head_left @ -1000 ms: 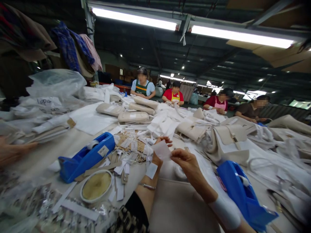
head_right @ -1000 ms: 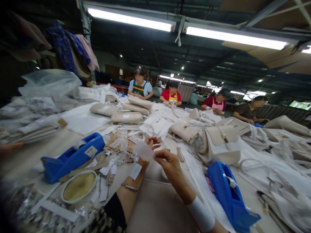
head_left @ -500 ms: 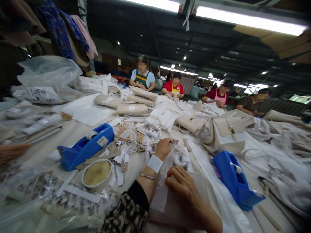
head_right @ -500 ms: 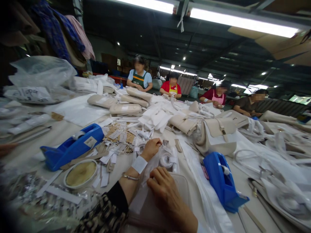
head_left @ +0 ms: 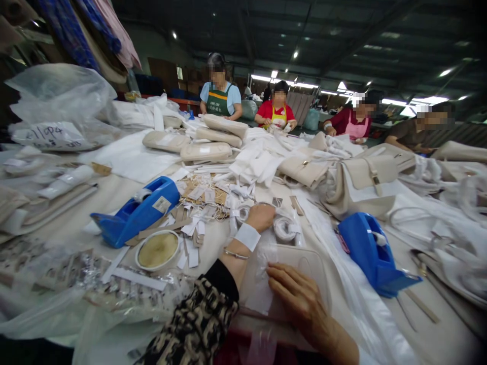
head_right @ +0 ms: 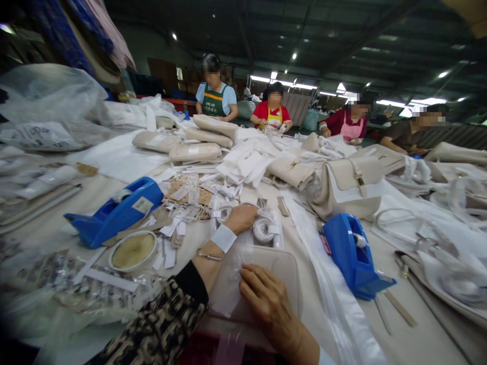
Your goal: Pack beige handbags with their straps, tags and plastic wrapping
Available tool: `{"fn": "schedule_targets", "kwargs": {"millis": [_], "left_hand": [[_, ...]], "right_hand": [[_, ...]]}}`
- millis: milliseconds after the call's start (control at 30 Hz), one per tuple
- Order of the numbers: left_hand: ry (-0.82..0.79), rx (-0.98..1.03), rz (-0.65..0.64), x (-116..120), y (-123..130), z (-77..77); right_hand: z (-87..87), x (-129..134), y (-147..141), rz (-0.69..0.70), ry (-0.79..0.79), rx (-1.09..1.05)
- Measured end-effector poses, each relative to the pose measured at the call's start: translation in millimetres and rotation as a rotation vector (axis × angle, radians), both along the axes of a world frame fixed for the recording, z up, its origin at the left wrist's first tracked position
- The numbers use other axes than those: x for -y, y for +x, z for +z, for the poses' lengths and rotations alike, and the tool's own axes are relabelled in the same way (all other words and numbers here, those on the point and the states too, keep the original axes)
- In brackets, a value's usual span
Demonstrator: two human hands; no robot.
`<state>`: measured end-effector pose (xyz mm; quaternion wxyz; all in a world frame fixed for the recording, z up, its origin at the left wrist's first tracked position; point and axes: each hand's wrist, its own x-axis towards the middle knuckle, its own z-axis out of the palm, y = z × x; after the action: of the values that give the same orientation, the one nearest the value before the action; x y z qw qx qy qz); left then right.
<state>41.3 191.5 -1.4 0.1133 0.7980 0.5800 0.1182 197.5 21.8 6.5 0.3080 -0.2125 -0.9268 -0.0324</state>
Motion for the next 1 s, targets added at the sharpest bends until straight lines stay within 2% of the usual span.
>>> {"fn": "schedule_targets", "kwargs": {"millis": [233, 433, 533, 700, 767, 833, 900, 1000], "left_hand": [[0.019, 0.019, 0.001, -4, 2, -8.3], [0.035, 0.13, 0.049, -4, 4, -10.7], [0.101, 0.226, 0.087, -4, 3, -2.1], [0.263, 0.431, 0.135, -3, -3, 31.4], [0.285, 0.492, 0.083, 9, -9, 41.2], [0.281, 0.517, -0.015, 32, -17, 42.2], [0.269, 0.504, -0.118, 65, -25, 34.2], [0.234, 0.437, -0.258, 113, -35, 14.1]], "right_hand": [[-13.3, 18, 0, -0.076, 0.041, 0.036], [-25.2, 26, 0, -0.101, 0.057, -0.007], [-30.2, 26, 0, -0.096, 0.049, -0.006], [-34.4, 28, -2, -0.127, 0.045, -0.026], [-35.2, 28, -3, -0.134, 0.046, -0.036], [-35.8, 28, -4, -0.145, 0.063, -0.06], [-36.2, 28, -4, -0.142, 0.083, -0.078], [-36.2, 29, -3, -0.122, 0.087, -0.086]]}}
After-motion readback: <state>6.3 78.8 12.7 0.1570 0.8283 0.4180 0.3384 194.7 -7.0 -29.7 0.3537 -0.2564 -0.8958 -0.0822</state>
